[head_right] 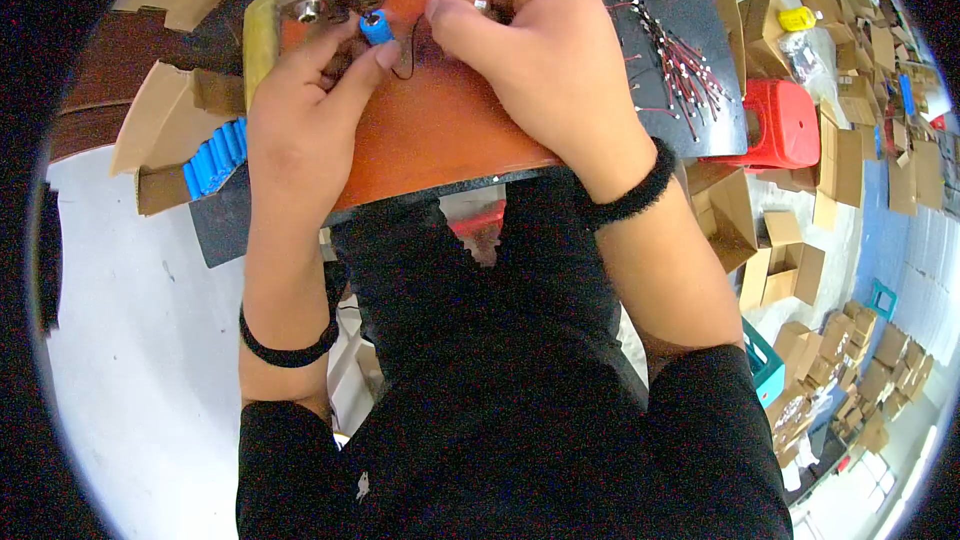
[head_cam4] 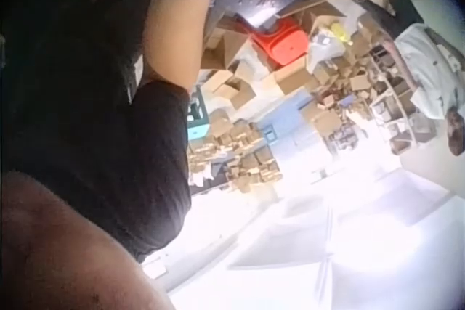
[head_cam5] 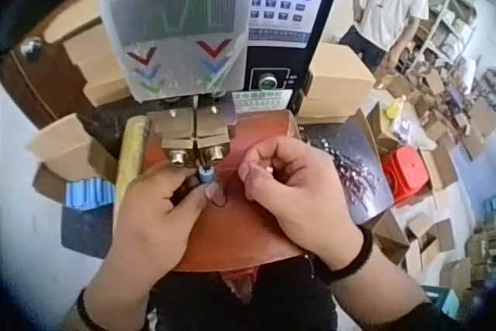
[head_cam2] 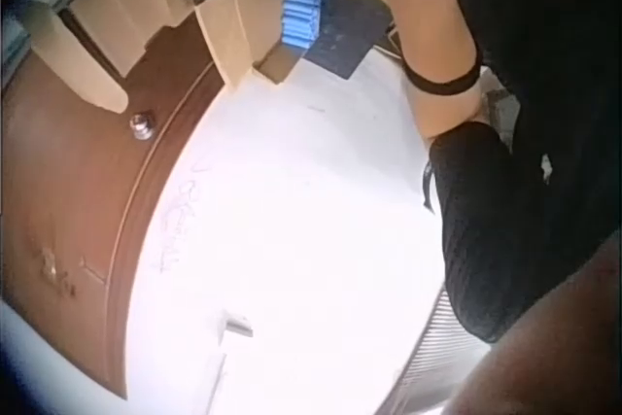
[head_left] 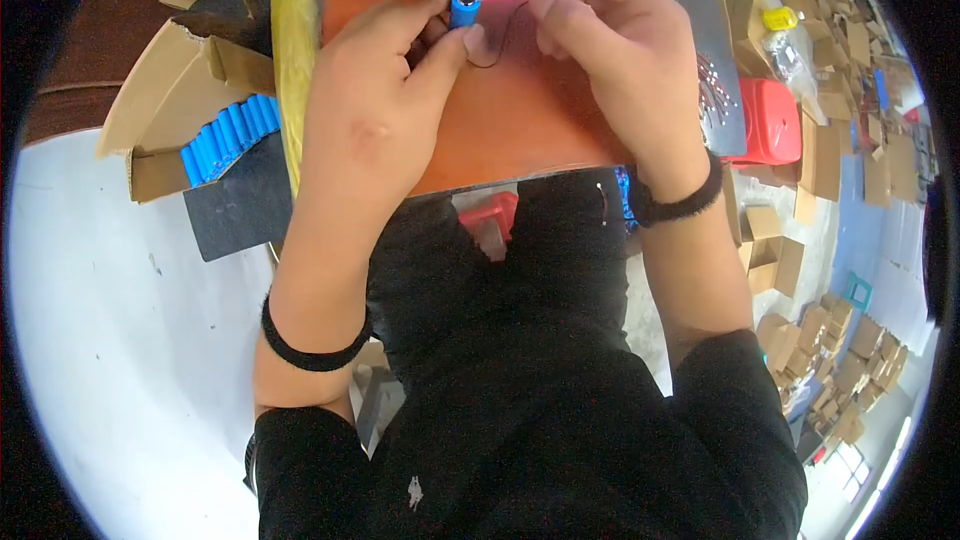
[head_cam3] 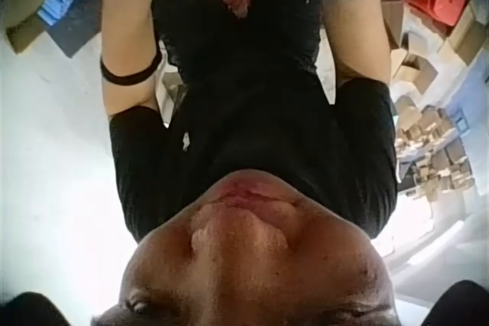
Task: The person picks up a battery and a wire, positions them under the welding machine, and welds the wire to the battery. This process is repeated for several batteries, with the person occasionally reaching for more wires from a pile on the table.
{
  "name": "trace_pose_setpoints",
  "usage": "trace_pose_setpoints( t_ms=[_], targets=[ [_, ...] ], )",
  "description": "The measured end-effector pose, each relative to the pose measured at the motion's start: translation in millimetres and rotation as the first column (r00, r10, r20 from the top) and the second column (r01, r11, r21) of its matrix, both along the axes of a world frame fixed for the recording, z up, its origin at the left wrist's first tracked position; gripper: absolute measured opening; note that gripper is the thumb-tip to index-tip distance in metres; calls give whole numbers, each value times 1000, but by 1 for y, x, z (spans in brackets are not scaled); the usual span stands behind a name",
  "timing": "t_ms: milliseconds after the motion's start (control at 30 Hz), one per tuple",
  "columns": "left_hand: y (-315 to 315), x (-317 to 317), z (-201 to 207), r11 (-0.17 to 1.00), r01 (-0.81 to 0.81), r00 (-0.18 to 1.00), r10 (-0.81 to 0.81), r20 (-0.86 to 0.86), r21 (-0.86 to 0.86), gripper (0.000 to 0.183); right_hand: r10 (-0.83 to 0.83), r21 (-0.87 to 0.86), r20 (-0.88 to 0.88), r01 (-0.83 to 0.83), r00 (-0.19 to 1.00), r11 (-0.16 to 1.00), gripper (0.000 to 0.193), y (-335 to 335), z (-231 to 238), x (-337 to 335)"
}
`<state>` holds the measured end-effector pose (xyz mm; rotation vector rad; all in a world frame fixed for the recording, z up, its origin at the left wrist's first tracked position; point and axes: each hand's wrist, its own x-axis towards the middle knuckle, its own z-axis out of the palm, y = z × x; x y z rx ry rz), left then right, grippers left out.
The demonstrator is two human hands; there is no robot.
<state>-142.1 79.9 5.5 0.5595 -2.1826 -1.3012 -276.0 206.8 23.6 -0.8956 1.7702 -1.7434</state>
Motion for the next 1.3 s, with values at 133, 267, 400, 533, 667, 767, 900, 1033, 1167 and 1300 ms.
trace_pose_setpoints(
  t_ms=[133,267,400,533,667,767,900,1033,1167,1300],
  targets=[
    [1,3,11,998,6,992,3,124,-70,28,49,-24,37,-48,998,999,10,2,5,1],
    [0,0,8,991,-6,998,15,66,-133,25,42,24,59,-43,997,999,7,1,13,3],
    [4,1,10,995,-42,998,45,36,-94,22,37,70,-20,-36,999,997,7,2,12,2],
    [2,5,17,986,-69,993,82,81,-152,25,42,-44,14,-42,999,998,10,0,1,5],
    [9,20,18,948,31,999,-19,40,-317,29,64,-78,-130,-75,989,994,12,19,11,5],
    [-7,63,23,888,5,998,-36,-59,-459,21,-41,-109,-135,26,990,994,4,64,20,4],
    [-69,117,2,804,-176,956,278,98,-568,26,-200,-67,-146,192,969,979,3,144,2,-10],
    [-87,113,-24,549,153,826,385,411,-822,35,-327,218,-109,344,939,913,6,215,-56,-24],
    [-98,106,-37,465,306,638,548,542,-831,33,-284,528,-251,377,925,761,15,259,-146,-48],
    [-99,112,-35,491,298,713,457,532,-819,25,-236,456,-585,556,776,695,20,274,-175,-61]
  ],
)
